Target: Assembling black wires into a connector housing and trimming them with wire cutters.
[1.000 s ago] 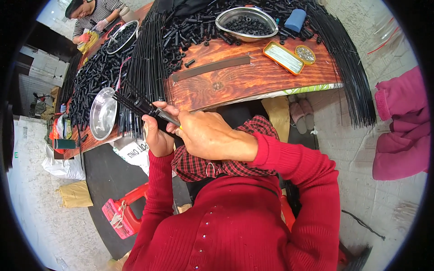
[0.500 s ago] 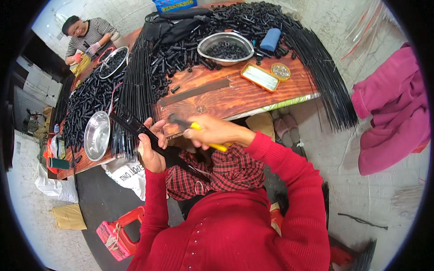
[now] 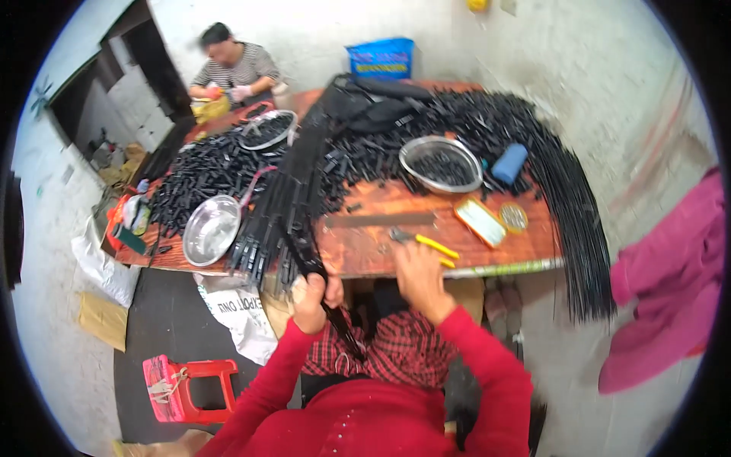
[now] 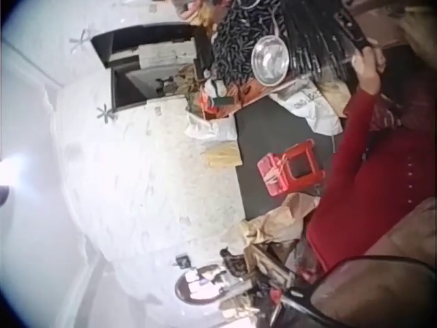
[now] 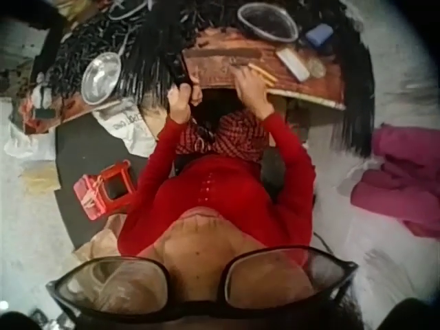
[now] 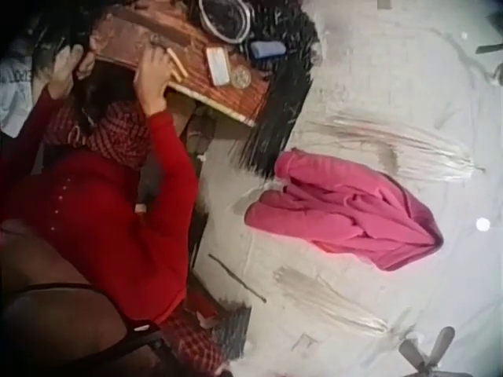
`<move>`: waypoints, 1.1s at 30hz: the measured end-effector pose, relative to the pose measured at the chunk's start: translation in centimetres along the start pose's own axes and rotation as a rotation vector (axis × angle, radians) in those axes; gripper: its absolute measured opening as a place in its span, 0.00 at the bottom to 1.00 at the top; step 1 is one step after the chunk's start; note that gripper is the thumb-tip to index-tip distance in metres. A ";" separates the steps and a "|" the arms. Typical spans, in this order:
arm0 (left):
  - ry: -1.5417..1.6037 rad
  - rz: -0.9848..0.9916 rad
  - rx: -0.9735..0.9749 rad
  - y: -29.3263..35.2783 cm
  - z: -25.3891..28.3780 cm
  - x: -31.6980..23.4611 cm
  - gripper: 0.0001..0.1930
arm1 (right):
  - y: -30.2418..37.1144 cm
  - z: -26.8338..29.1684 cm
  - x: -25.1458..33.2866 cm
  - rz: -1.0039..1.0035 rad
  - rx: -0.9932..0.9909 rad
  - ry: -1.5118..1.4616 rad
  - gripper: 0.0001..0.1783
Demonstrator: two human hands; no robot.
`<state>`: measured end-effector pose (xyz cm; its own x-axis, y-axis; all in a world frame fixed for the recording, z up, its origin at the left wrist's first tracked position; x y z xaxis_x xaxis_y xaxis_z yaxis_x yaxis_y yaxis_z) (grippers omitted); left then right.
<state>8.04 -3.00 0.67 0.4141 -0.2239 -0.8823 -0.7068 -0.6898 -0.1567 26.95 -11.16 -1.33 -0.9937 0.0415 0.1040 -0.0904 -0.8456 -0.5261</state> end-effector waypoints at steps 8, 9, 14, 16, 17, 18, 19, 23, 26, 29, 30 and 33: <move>0.026 0.022 0.133 0.8 -2.8 -1.6 0.18 | 12.9 -11.7 7.8 0.312 0.820 -0.425 0.12; 0.025 0.012 0.130 0.8 -2.9 -2.2 0.18 | 12.8 -11.6 8.2 0.287 0.850 -0.430 0.11; -0.030 -0.061 0.058 1.5 -3.7 -7.1 0.23 | 11.6 -12.3 6.4 -0.001 0.816 -0.438 0.09; -0.072 -0.153 0.026 1.9 -4.2 -9.7 0.24 | 12.2 -12.3 6.8 0.111 0.855 -0.426 0.10; -0.119 -0.170 0.013 2.2 -4.5 -11.1 0.25 | 12.2 -12.2 7.0 0.119 0.856 -0.423 0.10; -0.163 -0.181 0.007 2.3 -4.8 -12.1 0.25 | 12.4 -12.2 7.4 0.163 0.888 -0.498 0.11; -0.191 -0.183 -0.020 2.4 -4.6 -12.9 0.27 | 12.6 -12.2 7.8 0.206 0.919 -0.573 0.12; -0.222 -0.371 -0.055 3.7 -2.0 -18.9 0.25 | 13.0 -12.0 8.0 0.170 0.916 -0.530 0.12; -0.132 -0.593 -0.090 5.9 -0.1 -24.1 0.22 | 13.0 -12.2 8.0 0.120 0.916 -0.515 0.13; -0.060 -0.717 -0.129 7.5 1.9 -27.0 0.20 | 13.5 -12.6 8.1 0.126 0.856 -0.489 0.12; 0.001 -0.736 -0.137 7.9 2.6 -27.4 0.19 | 13.2 -12.4 8.2 0.094 0.745 -0.531 0.12; 0.248 -0.790 -0.119 8.0 5.3 -26.8 0.16 | 11.7 -10.3 9.6 0.001 0.573 -0.695 0.15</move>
<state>-11.76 1.16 20.72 0.8865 0.2207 -0.4067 -0.0956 -0.7726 -0.6277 15.66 -15.21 -15.15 -0.7126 -0.1336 0.6887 0.1425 -0.9888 -0.0444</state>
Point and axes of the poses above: each hand's wrist, its own y-axis away from the middle knuckle, its own z-axis out of the back of the hand, x = y × z, the point moved 4 cm from there along -y, towards the middle knuckle, and after that the axes turned 6 degrees about z, right-handed, at the moved point
